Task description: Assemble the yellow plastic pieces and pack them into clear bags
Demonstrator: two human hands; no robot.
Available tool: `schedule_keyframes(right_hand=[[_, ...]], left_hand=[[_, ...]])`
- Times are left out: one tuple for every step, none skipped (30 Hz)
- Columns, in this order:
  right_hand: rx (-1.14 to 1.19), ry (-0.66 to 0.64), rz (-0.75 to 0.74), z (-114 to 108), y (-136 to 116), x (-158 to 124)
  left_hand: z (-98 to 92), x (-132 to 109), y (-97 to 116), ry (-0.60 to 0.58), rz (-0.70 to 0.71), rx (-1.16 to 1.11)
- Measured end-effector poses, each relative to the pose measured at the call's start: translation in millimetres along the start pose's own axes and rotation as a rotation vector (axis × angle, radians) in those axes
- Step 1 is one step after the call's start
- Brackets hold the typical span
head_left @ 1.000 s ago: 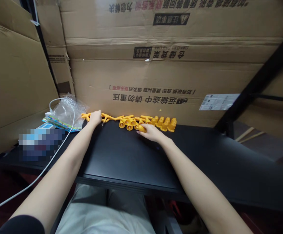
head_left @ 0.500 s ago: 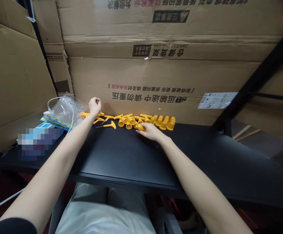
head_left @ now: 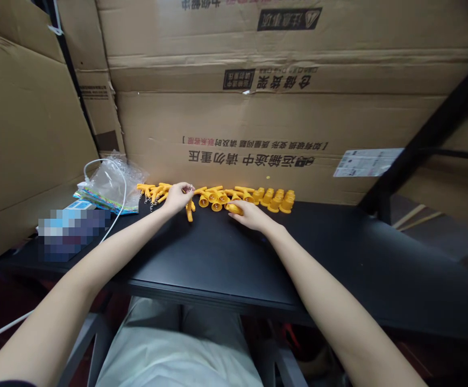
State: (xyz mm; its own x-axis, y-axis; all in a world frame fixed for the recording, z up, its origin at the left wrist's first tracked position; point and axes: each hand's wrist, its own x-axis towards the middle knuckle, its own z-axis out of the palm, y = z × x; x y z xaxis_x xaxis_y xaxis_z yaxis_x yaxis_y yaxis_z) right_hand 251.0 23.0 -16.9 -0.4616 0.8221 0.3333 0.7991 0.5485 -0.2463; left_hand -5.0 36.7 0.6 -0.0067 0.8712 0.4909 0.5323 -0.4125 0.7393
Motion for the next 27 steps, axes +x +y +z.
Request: schedule_keyframes(right_hand=[[0.001, 0.000, -0.002, 0.8, 0.4, 0.1], [0.003, 0.002, -0.004, 1.3, 0.7, 0.2], [0.005, 0.005, -0.005, 1.7, 1.0, 0.2], [0.008, 0.007, -0.007, 1.9, 1.1, 0.2], [0.010, 0.006, -0.008, 1.9, 1.3, 0.2], [0.012, 0.005, -0.009, 1.9, 1.3, 0.2], [0.014, 0.005, -0.010, 1.9, 1.4, 0.2], [0.016, 0.004, -0.010, 1.9, 1.4, 0.2], [0.018, 0.003, -0.009, 2.0, 1.3, 0.2], [0.019, 0.001, -0.007, 2.0, 1.2, 0.2], [0.020, 0.000, -0.004, 2.1, 1.0, 0.2], [0.021, 0.000, 0.000, 2.1, 0.7, 0.2], [0.021, 0.000, 0.004, 2.1, 0.4, 0.1], [0.022, 0.000, 0.010, 2.0, 0.2, 0.0], [0.023, 0.001, 0.020, 2.0, 0.1, 0.0], [0.023, 0.004, 0.031, 1.9, 0.2, -0.1], [0.023, 0.009, 0.041, 2.0, 0.5, -0.2], [0.023, 0.016, 0.049, 2.0, 1.1, -0.1], [0.023, 0.027, 0.052, 2.2, 1.9, -0.1], [0.023, 0.040, 0.050, 2.5, 2.7, 0.1], [0.021, 0.055, 0.044, 2.8, 3.4, 0.3], [0.019, 0.073, 0.035, 3.1, 3.7, 0.5], [0.018, 0.095, 0.022, 3.5, 3.4, 0.7], [0.018, 0.121, 0.004, 3.8, 2.3, 0.8], [0.019, 0.150, -0.019, 4.1, 0.3, 0.8], [0.025, 0.177, -0.045, 4.3, -2.6, 0.7], [0.033, 0.200, -0.072, 4.6, -6.4, 0.5]], left_hand=[[2.7, -5.0, -0.2, -0.028, -0.002, -0.011], [4.9, -9.5, -0.6, -0.059, -0.002, -0.007], [6.7, -13.5, -1.1, -0.083, -0.001, 0.016], [8.1, -17.0, -1.7, -0.103, 0.003, 0.043], [9.3, -20.0, -2.2, -0.125, 0.005, 0.066], [10.4, -22.6, -2.8, -0.143, 0.002, 0.084], [11.4, -24.7, -3.5, -0.159, -0.006, 0.097], [12.5, -26.5, -4.4, -0.171, -0.015, 0.106], [13.8, -28.0, -5.5, -0.179, -0.022, 0.118], [15.2, -29.3, -6.9, -0.182, -0.025, 0.140], [16.8, -30.2, -8.6, -0.185, -0.024, 0.181], [18.4, -30.9, -10.6, -0.190, -0.022, 0.242], [20.1, -31.5, -12.6, -0.201, -0.019, 0.317], [21.6, -31.8, -14.5, -0.219, -0.017, 0.395], [22.8, -32.1, -16.3, -0.242, -0.014, 0.466], [23.6, -32.4, -17.6, -0.265, -0.009, 0.521], [24.0, -32.9, -18.5, -0.285, -0.002, 0.558], [23.9, -33.7, -19.0, -0.298, 0.007, 0.582], [23.4, -34.9, -18.9, -0.300, 0.018, 0.604], [22.3, -36.6, -18.5, -0.293, 0.033, 0.627], [20.8, -38.5, -17.6, -0.282, 0.054, 0.653], [19.0, -40.7, -16.5, -0.268, 0.083, 0.680], [17.0, -42.9, -15.3, -0.256, 0.118, 0.705], [14.8, -45.0, -14.0, -0.248, 0.154, 0.728], [12.7, -46.9, -12.8, -0.247, 0.188, 0.748], [10.7, -48.3, -11.7, -0.250, 0.214, 0.766], [9.0, -49.4, -10.9, -0.254, 0.236, 0.782]])
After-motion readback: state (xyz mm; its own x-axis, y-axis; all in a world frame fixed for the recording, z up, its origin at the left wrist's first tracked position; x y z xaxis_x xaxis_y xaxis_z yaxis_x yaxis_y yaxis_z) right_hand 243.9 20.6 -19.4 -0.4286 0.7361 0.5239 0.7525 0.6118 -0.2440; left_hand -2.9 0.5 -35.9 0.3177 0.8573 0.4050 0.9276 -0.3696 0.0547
